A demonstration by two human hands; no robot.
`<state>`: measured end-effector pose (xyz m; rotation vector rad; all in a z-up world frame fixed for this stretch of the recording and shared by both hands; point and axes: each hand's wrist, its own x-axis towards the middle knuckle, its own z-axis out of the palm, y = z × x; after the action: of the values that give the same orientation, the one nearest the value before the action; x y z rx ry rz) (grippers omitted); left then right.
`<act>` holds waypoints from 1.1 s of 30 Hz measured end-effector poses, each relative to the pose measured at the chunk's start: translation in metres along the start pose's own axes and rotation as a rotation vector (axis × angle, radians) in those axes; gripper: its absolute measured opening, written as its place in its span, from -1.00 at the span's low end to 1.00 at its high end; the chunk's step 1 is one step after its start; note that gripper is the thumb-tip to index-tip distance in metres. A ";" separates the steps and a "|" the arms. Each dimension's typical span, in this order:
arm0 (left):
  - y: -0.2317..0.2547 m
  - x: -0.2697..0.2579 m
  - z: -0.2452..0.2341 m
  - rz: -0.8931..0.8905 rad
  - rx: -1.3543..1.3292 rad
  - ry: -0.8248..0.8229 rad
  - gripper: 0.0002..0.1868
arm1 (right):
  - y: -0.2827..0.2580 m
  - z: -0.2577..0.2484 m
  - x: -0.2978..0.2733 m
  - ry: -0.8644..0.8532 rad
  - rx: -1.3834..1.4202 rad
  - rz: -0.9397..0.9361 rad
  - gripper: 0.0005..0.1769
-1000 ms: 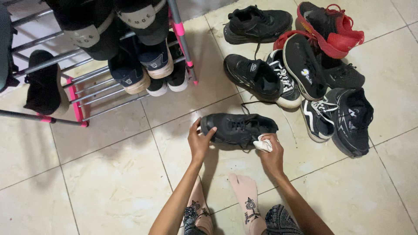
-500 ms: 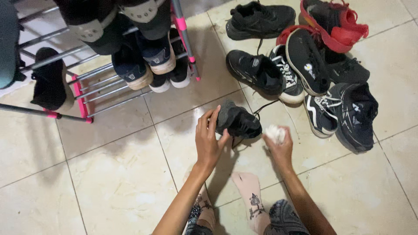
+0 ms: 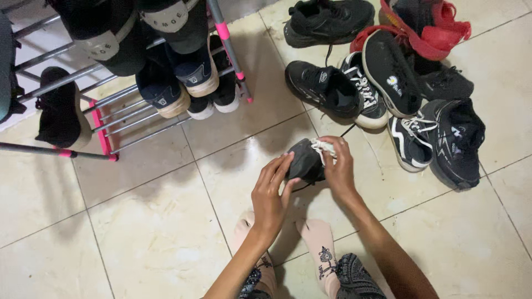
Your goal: The person sits on the floor and wipes a black sneaker with a white cloth. They clean the sole, sides, and upper parts of the shoe, then place it on a metal shoe rack.
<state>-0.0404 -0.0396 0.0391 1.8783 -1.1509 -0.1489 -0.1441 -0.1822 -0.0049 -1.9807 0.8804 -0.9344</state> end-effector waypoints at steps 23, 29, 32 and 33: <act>-0.010 0.011 0.016 -0.081 -0.140 -0.111 -0.42 | 0.006 0.012 -0.038 0.124 0.059 -0.209 -0.71; -0.016 0.011 0.018 -0.021 -0.064 -0.060 -0.41 | 0.007 0.000 -0.037 0.060 0.141 -0.092 -0.75; -0.018 0.013 0.013 -0.084 -0.134 -0.074 -0.19 | 0.000 -0.006 -0.029 0.063 0.288 0.016 -0.74; -0.016 0.010 0.014 -0.126 -0.210 -0.085 -0.12 | -0.003 -0.007 -0.029 0.059 0.292 -0.023 -0.75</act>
<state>-0.0311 -0.0536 0.0227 1.7706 -1.0309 -0.4084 -0.1637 -0.1592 -0.0083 -1.7236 0.7093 -1.0741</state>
